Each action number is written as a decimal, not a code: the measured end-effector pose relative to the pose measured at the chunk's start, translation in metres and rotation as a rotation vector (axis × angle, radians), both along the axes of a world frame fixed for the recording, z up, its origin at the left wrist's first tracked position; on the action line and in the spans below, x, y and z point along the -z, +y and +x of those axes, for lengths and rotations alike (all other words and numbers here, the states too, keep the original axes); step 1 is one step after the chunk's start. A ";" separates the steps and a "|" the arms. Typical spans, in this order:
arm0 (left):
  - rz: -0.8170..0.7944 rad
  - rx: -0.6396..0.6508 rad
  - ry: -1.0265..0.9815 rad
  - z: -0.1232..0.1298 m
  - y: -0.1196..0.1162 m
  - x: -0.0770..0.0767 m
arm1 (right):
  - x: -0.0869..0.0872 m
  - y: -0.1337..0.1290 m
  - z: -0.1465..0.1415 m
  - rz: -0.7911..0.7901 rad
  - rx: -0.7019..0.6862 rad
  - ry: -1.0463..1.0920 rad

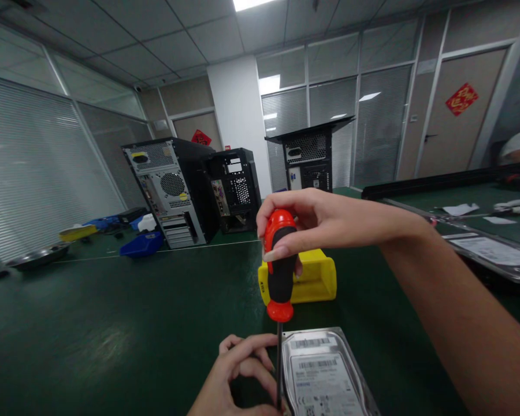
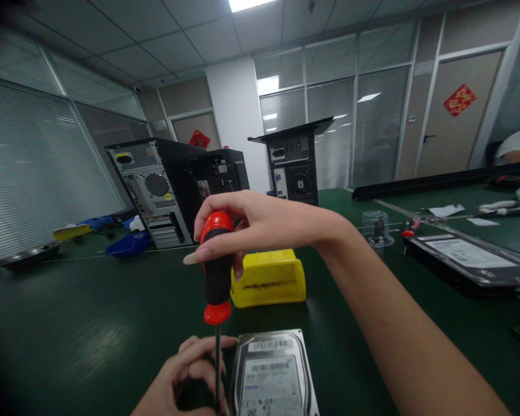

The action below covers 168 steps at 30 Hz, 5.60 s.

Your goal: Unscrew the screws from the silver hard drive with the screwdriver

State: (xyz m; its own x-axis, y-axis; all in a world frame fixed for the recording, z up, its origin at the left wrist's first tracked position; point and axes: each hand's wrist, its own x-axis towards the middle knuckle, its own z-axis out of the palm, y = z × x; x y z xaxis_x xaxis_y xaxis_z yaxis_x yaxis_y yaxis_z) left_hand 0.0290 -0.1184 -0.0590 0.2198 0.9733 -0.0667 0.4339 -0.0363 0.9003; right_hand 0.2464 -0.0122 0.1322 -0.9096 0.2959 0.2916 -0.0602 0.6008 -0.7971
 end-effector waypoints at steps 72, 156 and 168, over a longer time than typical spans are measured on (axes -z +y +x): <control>0.040 0.135 -0.076 -0.009 0.001 0.006 | -0.004 -0.013 0.003 0.167 -0.010 -0.084; 0.215 0.198 -0.092 -0.009 0.000 0.006 | -0.004 -0.014 -0.002 0.207 0.014 -0.129; 0.238 0.294 0.052 -0.015 0.005 0.011 | -0.004 -0.018 -0.006 0.130 -0.017 -0.124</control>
